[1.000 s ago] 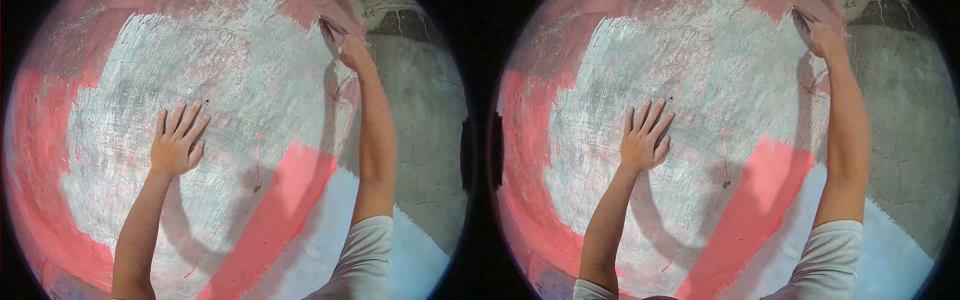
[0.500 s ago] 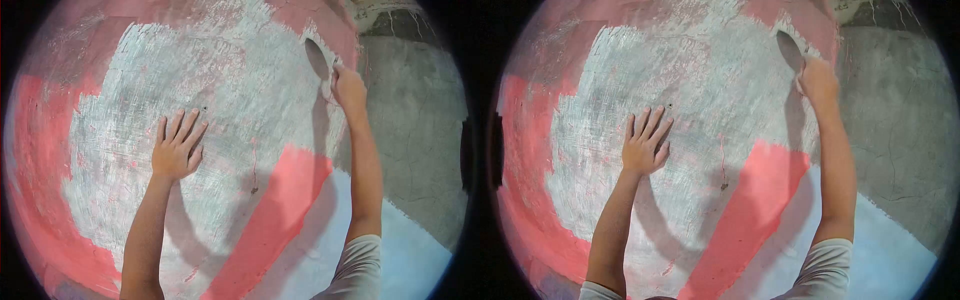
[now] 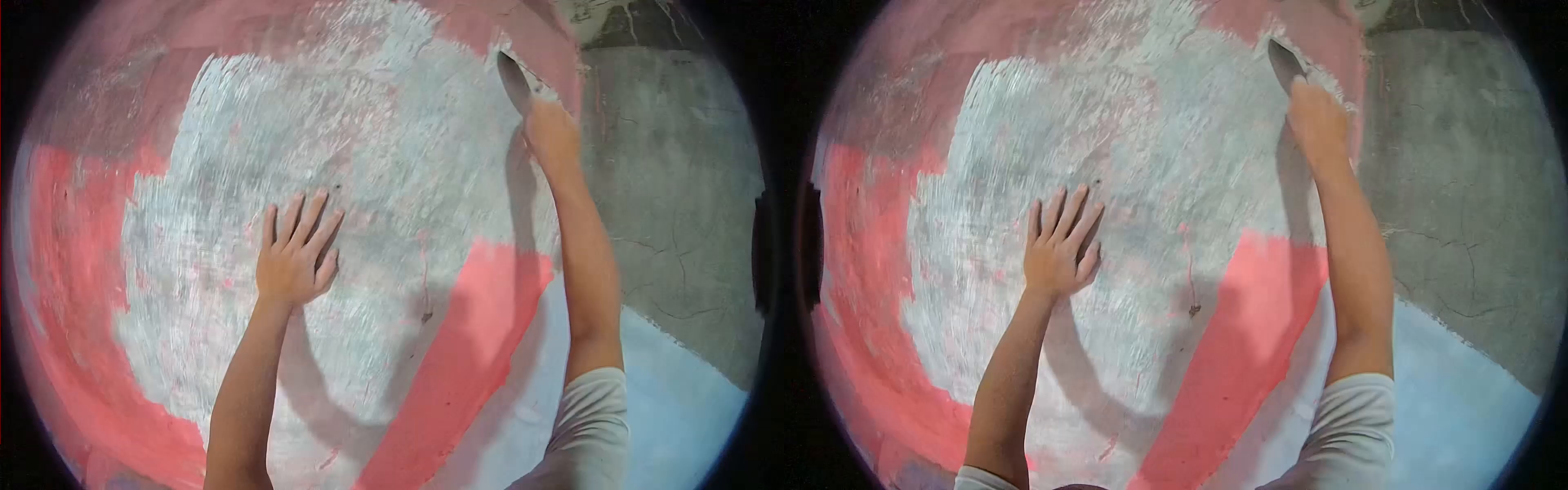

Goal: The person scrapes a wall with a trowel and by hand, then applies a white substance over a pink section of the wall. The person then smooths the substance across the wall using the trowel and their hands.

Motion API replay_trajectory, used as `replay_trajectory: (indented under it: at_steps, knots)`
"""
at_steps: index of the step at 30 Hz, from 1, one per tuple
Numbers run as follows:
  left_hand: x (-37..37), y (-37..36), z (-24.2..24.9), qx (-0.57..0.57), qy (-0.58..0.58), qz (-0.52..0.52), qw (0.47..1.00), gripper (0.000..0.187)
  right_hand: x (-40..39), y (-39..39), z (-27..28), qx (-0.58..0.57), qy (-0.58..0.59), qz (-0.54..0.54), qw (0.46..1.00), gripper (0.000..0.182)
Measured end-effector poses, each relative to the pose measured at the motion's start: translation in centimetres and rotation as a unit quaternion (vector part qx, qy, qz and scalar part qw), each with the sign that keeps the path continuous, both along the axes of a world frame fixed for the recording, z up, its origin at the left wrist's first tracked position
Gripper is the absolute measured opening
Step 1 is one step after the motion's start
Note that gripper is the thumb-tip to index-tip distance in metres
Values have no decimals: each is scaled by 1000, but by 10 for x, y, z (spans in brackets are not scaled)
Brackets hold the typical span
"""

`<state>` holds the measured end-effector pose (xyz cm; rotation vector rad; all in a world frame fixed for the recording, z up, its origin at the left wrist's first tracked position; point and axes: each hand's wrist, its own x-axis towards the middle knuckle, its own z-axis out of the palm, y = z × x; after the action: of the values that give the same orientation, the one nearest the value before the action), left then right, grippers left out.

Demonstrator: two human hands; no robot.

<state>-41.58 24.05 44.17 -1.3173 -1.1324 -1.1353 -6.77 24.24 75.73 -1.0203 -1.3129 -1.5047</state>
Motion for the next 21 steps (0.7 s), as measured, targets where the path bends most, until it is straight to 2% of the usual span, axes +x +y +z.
replay_trajectory:
  at_steps: [1, 4, 7, 10, 16, 19, 21]
  knots:
    - [0, 0, 1, 4, -2, 2, 1000, 64, 3, 6, 22, 34, -17, 16, 999, 24]
    - [2, 3, 3, 14, 0, 12, 1000, 65, -4, -7, 64, 25, 28, 20, 999, 22]
    - [2, 0, 3, 4, 0, 12, 1000, 65, 5, -7, 44, 23, -15, 25, 999, 24]
    - [2, -1, 2, 1, -5, 15, 1000, 64, 2, -21, -14, -3, -22, 29, 999, 27]
    - [3, 1, 2, -1, -1, 35, 999, 63, 8, -6, 71, 40, 27, 101, 994, 26]
    - [0, 5, 1, 17, 13, 39, 999, 62, 20, -10, 42, -7, -13, 69, 997, 28]
    - [-1, 5, 1, 21, 13, 41, 999, 62, 4, -21, -8, -3, -8, 57, 998, 26]
